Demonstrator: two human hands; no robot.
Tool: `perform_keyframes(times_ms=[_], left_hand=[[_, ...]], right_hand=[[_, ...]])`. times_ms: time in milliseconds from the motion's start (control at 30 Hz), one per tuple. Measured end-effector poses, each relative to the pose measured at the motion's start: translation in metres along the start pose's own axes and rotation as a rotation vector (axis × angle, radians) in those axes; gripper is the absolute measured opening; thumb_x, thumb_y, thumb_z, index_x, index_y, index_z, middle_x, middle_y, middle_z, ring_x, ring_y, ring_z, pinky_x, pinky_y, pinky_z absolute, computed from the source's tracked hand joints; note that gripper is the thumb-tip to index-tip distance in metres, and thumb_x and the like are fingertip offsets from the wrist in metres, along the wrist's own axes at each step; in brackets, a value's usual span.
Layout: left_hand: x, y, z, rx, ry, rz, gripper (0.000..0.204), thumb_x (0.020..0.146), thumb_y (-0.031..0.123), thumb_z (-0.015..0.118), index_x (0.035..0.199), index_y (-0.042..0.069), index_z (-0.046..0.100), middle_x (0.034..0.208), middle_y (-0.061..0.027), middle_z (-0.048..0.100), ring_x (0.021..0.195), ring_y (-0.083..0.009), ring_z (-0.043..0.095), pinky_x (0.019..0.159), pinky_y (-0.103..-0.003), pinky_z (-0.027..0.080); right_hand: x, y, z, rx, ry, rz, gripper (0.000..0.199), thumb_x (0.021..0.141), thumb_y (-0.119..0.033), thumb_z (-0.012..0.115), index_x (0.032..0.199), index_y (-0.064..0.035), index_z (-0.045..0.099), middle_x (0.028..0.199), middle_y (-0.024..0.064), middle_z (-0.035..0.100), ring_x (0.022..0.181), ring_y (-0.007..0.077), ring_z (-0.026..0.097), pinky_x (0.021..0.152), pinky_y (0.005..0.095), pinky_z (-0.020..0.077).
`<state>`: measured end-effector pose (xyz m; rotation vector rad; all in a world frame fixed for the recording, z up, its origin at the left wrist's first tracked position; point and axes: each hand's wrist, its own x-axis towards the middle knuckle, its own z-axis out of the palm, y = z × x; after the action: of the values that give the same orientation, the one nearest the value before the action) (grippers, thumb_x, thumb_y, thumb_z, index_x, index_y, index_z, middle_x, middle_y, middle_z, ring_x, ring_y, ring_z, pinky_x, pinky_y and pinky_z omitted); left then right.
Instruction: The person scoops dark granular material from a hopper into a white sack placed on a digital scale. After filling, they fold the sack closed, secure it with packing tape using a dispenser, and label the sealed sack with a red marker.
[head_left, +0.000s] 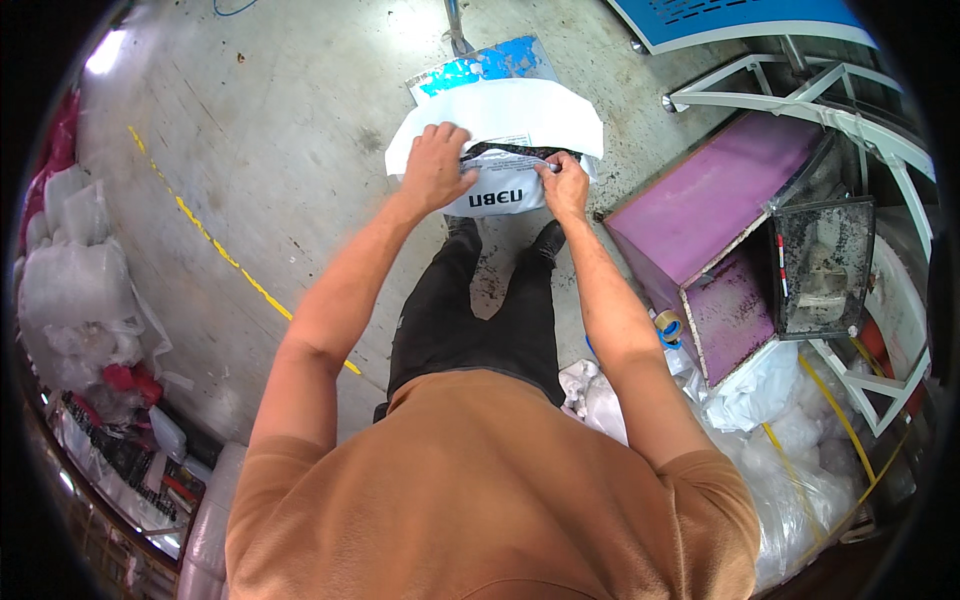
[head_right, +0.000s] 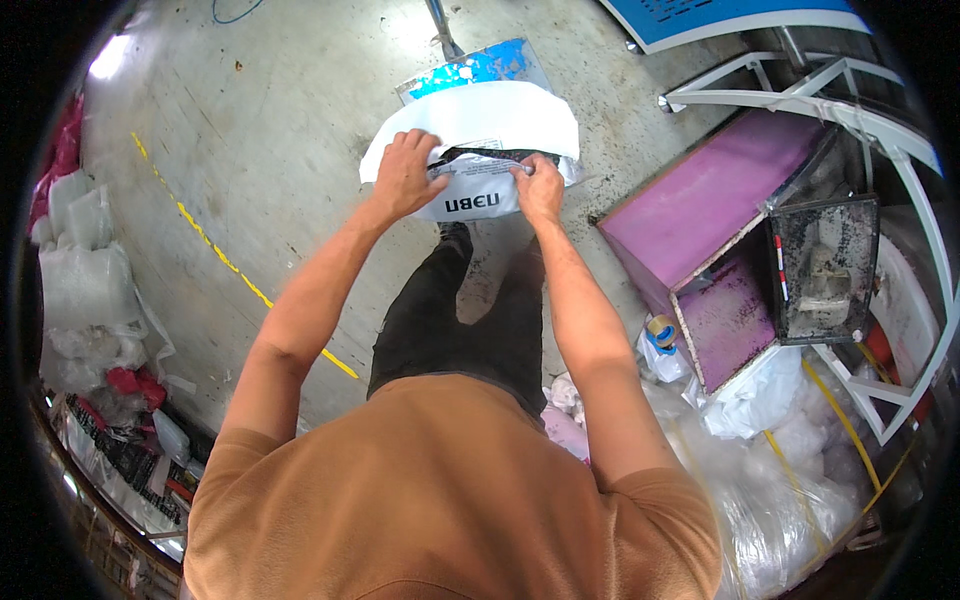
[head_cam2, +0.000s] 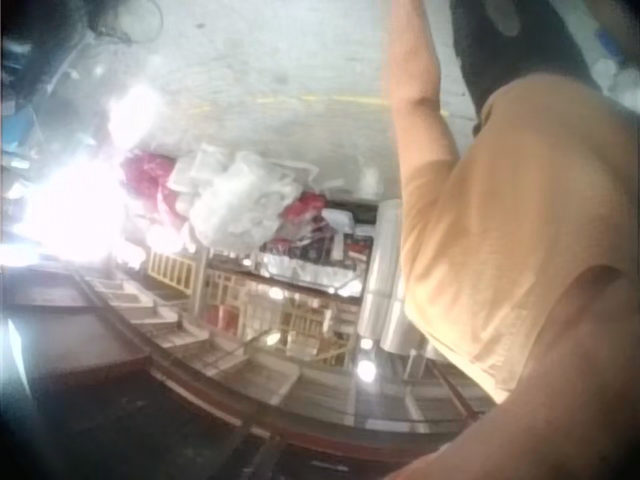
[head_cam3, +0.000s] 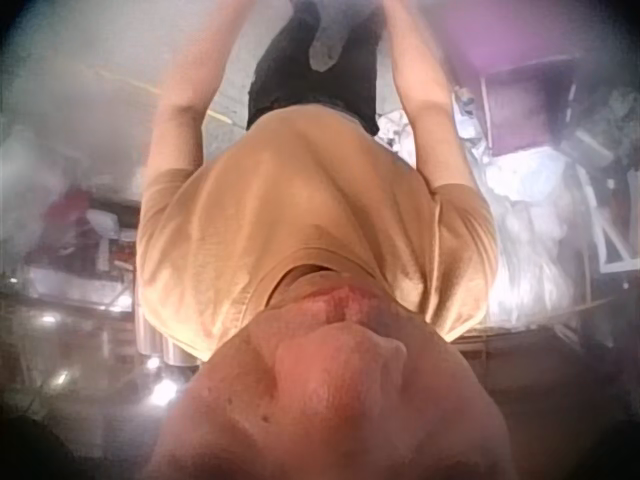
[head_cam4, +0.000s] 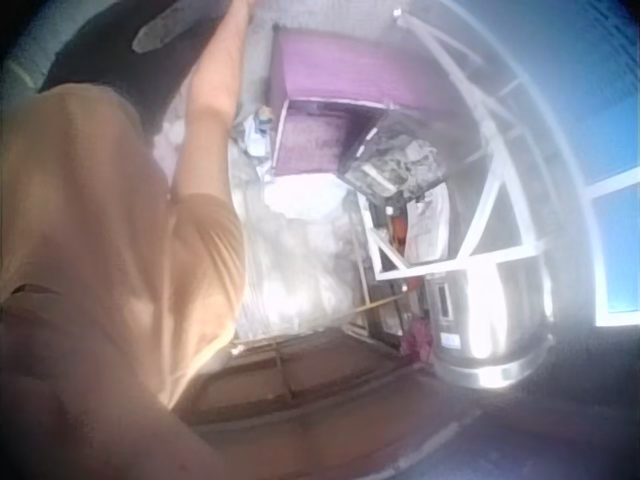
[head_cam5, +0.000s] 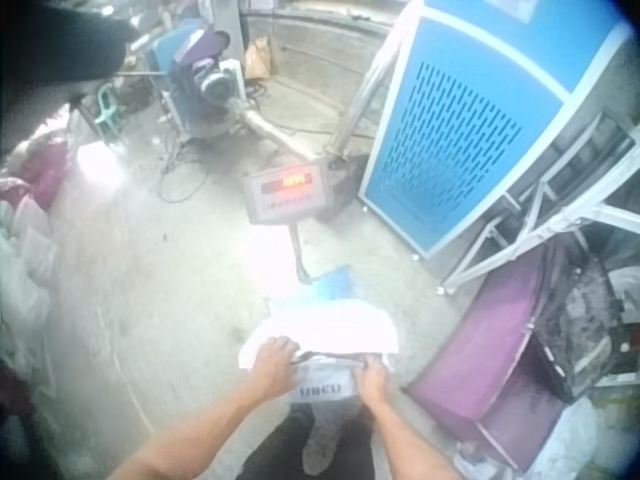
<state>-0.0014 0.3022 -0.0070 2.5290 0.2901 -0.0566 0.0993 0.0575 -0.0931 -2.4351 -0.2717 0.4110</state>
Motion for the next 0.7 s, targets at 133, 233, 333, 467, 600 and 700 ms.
perform_keyframes(times_ms=[133, 233, 333, 467, 600, 700], left_hand=[[0.018, 0.027, 0.022, -0.015, 0.151, 0.035, 0.061, 0.071, 0.017, 0.086, 0.127, 0.008, 0.064, 0.13, -0.0136, 0.06, 0.119, -0.0346, 0.054, 0.101, -0.047, 0.045], [0.029, 0.015, 0.049, -0.053, -0.039, 0.051, 0.048, 0.074, 0.011, 0.081, 0.12, 0.006, 0.068, 0.122, -0.0127, 0.064, 0.115, -0.0333, 0.057, 0.099, -0.046, 0.046], [0.023, 0.004, 0.072, -0.041, 0.009, 0.111, 0.017, 0.082, 0.005, 0.062, 0.096, 0.003, 0.072, 0.097, -0.014, 0.068, 0.098, -0.0337, 0.061, 0.087, -0.045, 0.05], [0.02, 0.007, 0.081, -0.086, 0.1, 0.121, 0.015, 0.083, 0.005, 0.056, 0.085, 0.002, 0.07, 0.087, -0.0159, 0.067, 0.092, -0.0343, 0.062, 0.083, -0.045, 0.051], [0.02, 0.012, 0.071, -0.021, 0.002, 0.123, 0.015, 0.083, 0.005, 0.054, 0.084, 0.002, 0.069, 0.086, -0.0171, 0.067, 0.091, -0.0354, 0.062, 0.082, -0.046, 0.051], [0.01, 0.018, 0.082, -0.012, -0.075, 0.085, 0.014, 0.081, 0.003, 0.054, 0.083, 0.001, 0.068, 0.087, -0.0174, 0.067, 0.094, -0.037, 0.063, 0.084, -0.047, 0.052]], right_hand=[[-0.001, -0.006, -0.001, 0.087, -0.049, 0.099, 0.022, 0.083, -0.019, 0.081, 0.094, -0.0016, 0.071, 0.094, 0.0181, 0.07, 0.087, 0.0362, 0.067, 0.081, 0.0456, 0.0516], [-0.001, 0.009, 0.007, 0.065, 0.027, -0.008, 0.021, 0.088, -0.019, 0.079, 0.094, -0.0007, 0.07, 0.08, 0.011, 0.072, 0.066, 0.019, 0.068, 0.066, 0.0351, 0.053], [0.0, 0.015, 0.014, 0.084, 0.043, 0.0, 0.022, 0.089, -0.02, 0.079, 0.094, -0.0001, 0.07, 0.079, 0.0108, 0.072, 0.063, 0.0174, 0.068, 0.064, 0.0336, 0.0529], [-0.002, 0.02, 0.016, 0.056, 0.065, 0.02, 0.022, 0.088, -0.019, 0.079, 0.095, -0.0004, 0.071, 0.082, 0.0128, 0.072, 0.068, 0.0215, 0.07, 0.067, 0.0361, 0.0534], [-0.001, 0.006, 0.016, 0.016, 0.089, 0.061, 0.021, 0.087, -0.017, 0.077, 0.094, 0.0018, 0.071, 0.095, 0.0202, 0.071, 0.088, 0.0376, 0.068, 0.081, 0.0461, 0.0515], [-0.011, 0.002, 0.016, 0.02, 0.072, 0.102, 0.02, 0.085, -0.014, 0.076, 0.096, 0.0014, 0.07, 0.1, 0.0231, 0.07, 0.095, 0.0442, 0.066, 0.086, 0.0506, 0.05]])
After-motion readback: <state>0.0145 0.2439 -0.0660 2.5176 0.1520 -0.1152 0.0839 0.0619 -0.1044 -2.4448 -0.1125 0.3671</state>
